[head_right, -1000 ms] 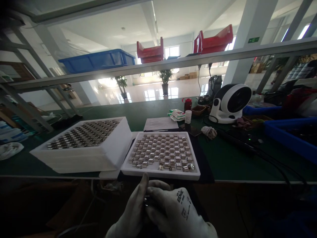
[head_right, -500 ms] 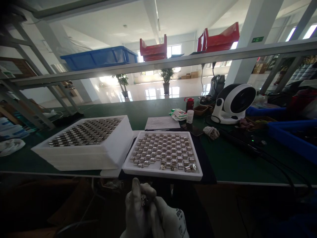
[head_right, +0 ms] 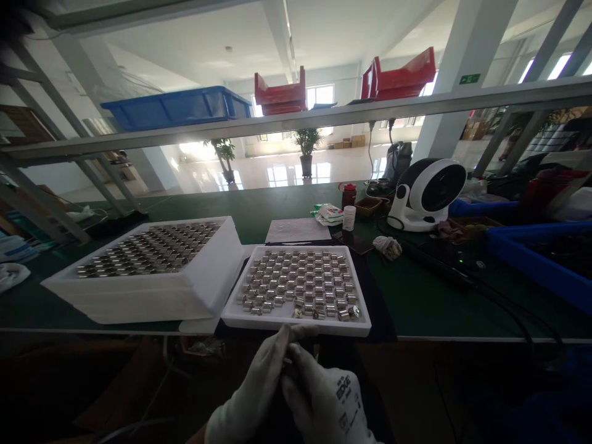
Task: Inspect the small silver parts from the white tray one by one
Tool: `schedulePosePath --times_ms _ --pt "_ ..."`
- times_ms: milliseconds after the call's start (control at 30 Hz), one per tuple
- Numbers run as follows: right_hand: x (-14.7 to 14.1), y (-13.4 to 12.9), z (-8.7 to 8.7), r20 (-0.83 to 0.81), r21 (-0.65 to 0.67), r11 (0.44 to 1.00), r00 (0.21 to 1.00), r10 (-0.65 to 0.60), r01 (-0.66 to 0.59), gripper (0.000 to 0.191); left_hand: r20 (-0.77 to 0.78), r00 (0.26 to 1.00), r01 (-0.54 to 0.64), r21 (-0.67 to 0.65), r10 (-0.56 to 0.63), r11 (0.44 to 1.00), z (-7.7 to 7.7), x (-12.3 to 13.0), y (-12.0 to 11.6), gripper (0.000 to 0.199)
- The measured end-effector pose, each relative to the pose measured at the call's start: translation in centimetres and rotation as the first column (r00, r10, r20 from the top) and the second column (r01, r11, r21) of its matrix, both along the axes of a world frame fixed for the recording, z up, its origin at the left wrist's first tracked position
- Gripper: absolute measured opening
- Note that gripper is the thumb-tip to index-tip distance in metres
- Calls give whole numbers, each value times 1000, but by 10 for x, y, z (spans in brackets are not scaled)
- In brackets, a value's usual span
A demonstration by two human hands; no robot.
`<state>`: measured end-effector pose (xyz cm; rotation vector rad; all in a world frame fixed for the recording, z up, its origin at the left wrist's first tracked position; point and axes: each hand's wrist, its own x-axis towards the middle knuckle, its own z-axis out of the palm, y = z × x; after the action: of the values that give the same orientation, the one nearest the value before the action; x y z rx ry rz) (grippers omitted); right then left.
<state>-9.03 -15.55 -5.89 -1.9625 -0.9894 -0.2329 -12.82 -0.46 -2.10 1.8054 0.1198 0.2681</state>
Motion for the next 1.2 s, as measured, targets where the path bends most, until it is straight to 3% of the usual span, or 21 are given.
schedulePosePath --times_ms 67,100,200,300,400,500,600,700,800,867,967,1000,1100,1200 --pt "12 -11 3 -141 -32 999 989 -40 36 38 -10 995 101 239 -101 966 11 16 9 48" --pt "18 -16 4 -213 -43 995 972 -99 92 36 -25 991 128 386 -128 914 16 26 13 43" --pt "36 -30 5 -371 -72 960 887 -276 269 40 -110 982 185 720 -153 669 28 59 23 38" --pt "51 -36 5 -443 -107 944 835 -325 311 46 -223 957 290 782 -185 551 31 89 21 33" --pt "60 -36 8 -351 -185 938 872 -341 293 45 -297 932 362 802 -209 475 32 109 14 27" --pt "68 -29 12 -163 -293 901 912 -376 319 40 -283 924 379 765 -256 521 39 113 20 29" --pt "75 -18 17 -72 -347 868 912 -403 356 32 -200 931 361 618 -304 699 50 103 40 48" --pt "80 -4 25 -13 -402 855 932 -363 327 22 -81 940 339 347 -332 874 55 84 57 43" --pt "84 12 33 23 -447 845 948 -317 293 15 18 961 273 129 -277 953 51 60 59 28" --pt "85 20 38 32 -469 839 954 -297 277 15 63 972 230 -65 -226 971 44 44 51 26" --pt "82 22 42 6 -478 846 964 -267 237 19 67 987 162 -397 -147 903 30 22 34 32" --pt "79 20 42 -5 -466 854 965 -264 231 21 59 992 127 -445 -113 886 25 16 30 33" --pt "59 11 41 -23 -402 892 972 -234 206 31 108 994 13 -386 31 922 8 4 19 41" --pt "29 2 41 -148 -234 970 983 -110 73 35 100 985 -83 -455 144 887 -5 -3 8 57"
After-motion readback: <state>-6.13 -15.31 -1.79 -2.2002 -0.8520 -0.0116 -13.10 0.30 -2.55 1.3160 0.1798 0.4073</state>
